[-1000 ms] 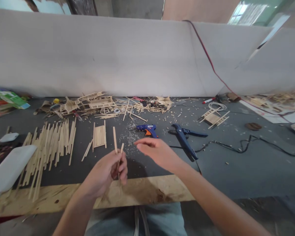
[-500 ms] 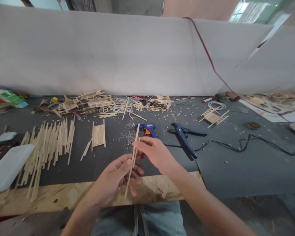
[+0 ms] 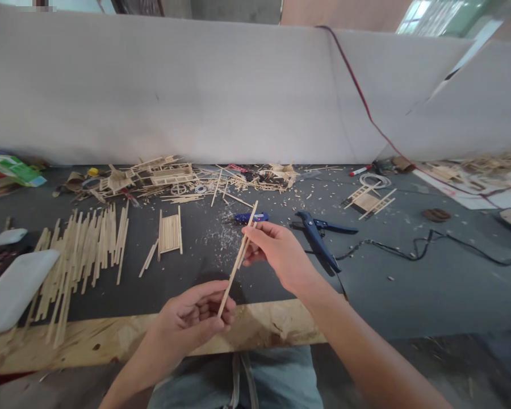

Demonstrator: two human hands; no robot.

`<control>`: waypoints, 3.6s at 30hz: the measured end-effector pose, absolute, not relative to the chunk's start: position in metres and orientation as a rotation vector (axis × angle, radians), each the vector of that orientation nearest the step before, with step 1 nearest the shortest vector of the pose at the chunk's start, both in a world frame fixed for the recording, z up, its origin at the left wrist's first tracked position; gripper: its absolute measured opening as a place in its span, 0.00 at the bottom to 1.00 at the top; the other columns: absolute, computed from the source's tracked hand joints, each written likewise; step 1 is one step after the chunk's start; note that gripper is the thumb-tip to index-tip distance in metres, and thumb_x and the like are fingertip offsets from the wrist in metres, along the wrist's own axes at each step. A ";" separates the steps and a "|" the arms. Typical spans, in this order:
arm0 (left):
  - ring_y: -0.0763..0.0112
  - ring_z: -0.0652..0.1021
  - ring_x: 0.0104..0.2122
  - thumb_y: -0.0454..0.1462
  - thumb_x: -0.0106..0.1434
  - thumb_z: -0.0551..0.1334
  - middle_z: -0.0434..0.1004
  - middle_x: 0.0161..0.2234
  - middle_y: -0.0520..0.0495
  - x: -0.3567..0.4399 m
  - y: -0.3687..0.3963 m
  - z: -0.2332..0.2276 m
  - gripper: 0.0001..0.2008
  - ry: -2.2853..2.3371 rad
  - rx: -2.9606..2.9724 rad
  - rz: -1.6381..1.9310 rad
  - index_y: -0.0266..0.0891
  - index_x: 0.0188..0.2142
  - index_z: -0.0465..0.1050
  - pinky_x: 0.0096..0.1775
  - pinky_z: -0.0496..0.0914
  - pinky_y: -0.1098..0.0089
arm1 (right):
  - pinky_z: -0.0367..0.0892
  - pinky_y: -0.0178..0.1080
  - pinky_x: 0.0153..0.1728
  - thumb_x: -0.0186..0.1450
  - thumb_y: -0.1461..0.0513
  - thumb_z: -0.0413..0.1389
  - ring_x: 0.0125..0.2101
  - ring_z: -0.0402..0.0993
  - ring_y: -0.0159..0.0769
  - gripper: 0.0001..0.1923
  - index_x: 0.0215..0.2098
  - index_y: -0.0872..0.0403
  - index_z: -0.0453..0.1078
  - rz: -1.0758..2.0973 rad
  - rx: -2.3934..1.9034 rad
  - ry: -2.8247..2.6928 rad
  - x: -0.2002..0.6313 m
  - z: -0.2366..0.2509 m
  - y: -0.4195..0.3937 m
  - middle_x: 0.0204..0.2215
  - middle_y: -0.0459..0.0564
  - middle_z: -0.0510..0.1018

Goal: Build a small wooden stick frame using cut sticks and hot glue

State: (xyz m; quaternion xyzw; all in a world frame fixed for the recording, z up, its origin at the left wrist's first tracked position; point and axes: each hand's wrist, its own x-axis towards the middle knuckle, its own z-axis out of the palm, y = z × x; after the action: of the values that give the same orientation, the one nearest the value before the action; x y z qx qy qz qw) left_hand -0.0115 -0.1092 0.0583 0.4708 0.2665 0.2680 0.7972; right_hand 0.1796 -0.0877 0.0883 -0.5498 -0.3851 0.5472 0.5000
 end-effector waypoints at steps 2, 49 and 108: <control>0.72 0.72 0.34 0.33 0.56 0.61 0.73 0.34 0.48 -0.011 -0.109 0.057 0.15 0.596 1.030 0.610 0.46 0.44 0.71 0.39 0.67 0.68 | 0.64 0.31 0.22 0.56 0.55 0.55 0.19 0.65 0.26 0.11 0.27 0.55 0.67 1.361 -1.306 -0.928 0.177 0.088 -0.089 0.19 0.42 0.68; 0.74 0.76 0.35 0.26 0.58 0.55 0.75 0.35 0.48 -0.002 -0.121 0.038 0.12 0.878 2.061 1.433 0.40 0.40 0.65 0.37 0.71 0.74 | 0.67 0.28 0.22 0.58 0.63 0.57 0.20 0.68 0.23 0.06 0.35 0.55 0.66 1.611 -0.964 -0.533 0.137 0.077 -0.112 0.25 0.43 0.72; 0.74 0.72 0.26 0.43 0.61 0.52 0.71 0.27 0.49 0.007 -0.123 0.039 0.14 0.929 1.281 0.761 0.37 0.40 0.68 0.29 0.67 0.74 | 0.61 0.34 0.30 0.58 0.56 0.54 0.27 0.66 0.30 0.09 0.31 0.52 0.70 1.328 -1.373 -1.044 0.152 0.075 -0.116 0.24 0.44 0.71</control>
State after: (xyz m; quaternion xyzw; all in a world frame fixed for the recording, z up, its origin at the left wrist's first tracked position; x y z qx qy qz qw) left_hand 0.0067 -0.1227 0.0387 0.5615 0.4070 0.3333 0.6388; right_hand 0.1518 -0.1163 0.0748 -0.5588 -0.4249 0.5405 0.4638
